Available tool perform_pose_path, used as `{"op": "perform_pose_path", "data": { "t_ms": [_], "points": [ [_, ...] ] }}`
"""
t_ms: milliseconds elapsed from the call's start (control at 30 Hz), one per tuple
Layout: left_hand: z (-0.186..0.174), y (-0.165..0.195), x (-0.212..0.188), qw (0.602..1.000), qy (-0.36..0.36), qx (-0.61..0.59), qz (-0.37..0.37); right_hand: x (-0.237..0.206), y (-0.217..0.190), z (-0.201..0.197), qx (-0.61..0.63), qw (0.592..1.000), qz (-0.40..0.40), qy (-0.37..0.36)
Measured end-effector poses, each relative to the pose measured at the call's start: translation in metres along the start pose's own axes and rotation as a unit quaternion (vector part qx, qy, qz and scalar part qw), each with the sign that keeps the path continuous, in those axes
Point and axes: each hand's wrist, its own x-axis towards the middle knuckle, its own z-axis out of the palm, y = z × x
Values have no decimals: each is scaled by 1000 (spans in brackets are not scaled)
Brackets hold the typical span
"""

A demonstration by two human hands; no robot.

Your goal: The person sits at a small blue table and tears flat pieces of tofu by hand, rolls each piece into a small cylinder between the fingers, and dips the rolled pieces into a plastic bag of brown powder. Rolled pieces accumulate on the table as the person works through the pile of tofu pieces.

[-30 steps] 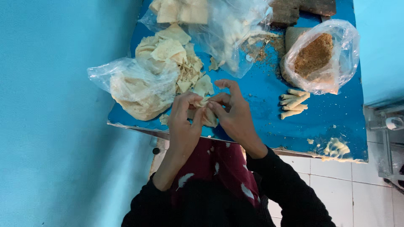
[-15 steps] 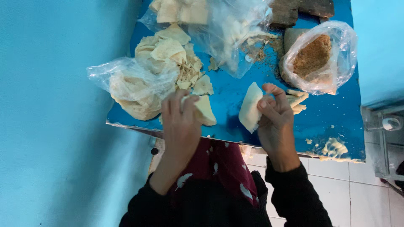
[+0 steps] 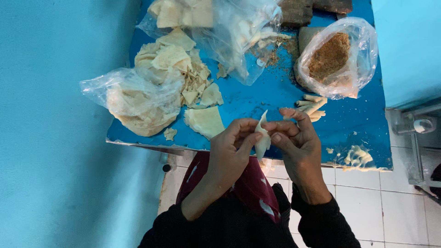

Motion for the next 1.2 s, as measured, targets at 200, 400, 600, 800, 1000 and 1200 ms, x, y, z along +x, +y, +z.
{"op": "perform_pose_path", "data": {
  "t_ms": [200, 400, 600, 800, 1000, 1200],
  "points": [
    [5, -7, -3, 1000, 7, 17, -9, -4, 0, 2, -95, 995, -23, 36],
    [5, -5, -7, 995, -7, 92, 35, -7, -4, 4, -89, 994, -37, 44],
    [3, 2, -10, 986, -9, 135, 100, -10, -2, 5, -136, 987, -75, 48],
    [4, -1, -12, 982, 4, 163, 96, -12, 2, 7, -148, 983, -102, 47],
    [5, -11, -13, 993, -10, 113, 10, -12, -1, 5, -153, 983, -95, 35],
    [8, -30, -11, 988, -34, -129, -72, -14, -1, 3, -181, 977, -109, 17]
  ]
}}
